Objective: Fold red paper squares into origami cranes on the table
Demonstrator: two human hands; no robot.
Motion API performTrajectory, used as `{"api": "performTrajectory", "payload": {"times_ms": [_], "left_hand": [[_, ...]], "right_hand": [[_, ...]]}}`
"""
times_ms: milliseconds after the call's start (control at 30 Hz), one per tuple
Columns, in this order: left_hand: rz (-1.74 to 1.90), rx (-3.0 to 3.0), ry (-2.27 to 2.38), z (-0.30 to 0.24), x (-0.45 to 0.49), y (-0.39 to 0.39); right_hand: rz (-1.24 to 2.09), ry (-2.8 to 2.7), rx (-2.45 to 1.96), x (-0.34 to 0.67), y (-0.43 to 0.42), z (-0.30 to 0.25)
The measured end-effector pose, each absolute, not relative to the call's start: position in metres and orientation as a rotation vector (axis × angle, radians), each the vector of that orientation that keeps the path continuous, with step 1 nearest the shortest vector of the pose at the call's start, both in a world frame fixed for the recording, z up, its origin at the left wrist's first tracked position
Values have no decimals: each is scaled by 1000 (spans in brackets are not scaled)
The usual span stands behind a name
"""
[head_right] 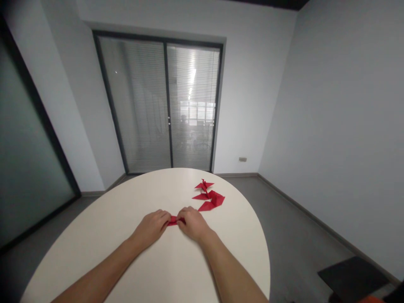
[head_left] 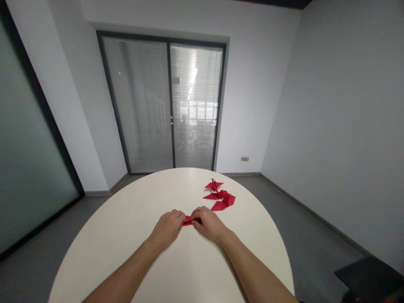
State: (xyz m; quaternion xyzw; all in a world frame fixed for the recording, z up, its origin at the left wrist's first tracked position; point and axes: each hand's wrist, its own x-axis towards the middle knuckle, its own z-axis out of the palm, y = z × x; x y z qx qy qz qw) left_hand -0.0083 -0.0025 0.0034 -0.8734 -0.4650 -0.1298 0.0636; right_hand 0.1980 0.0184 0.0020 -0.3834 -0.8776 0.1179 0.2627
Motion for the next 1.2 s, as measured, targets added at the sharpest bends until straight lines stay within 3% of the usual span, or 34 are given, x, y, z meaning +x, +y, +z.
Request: {"api": "performTrajectory", "payload": {"times_ms": [300, 600, 833, 1200], "left_hand": [[-487, -2827, -1421, 11, -8, -18], [-456, -2835, -1432, 3, -8, -20], [-609, -2904, -1334, -2, -18, -8], [-708, -2821, -1367, -14, -19, 9]], "right_hand": [[134, -2617, -1042, 212, 10, 16], [-96, -2603, -1654, 197, -19, 42], [15, -2635, -1223, 201, -5, 25], [70, -2613, -1194, 206, 9, 17]]}}
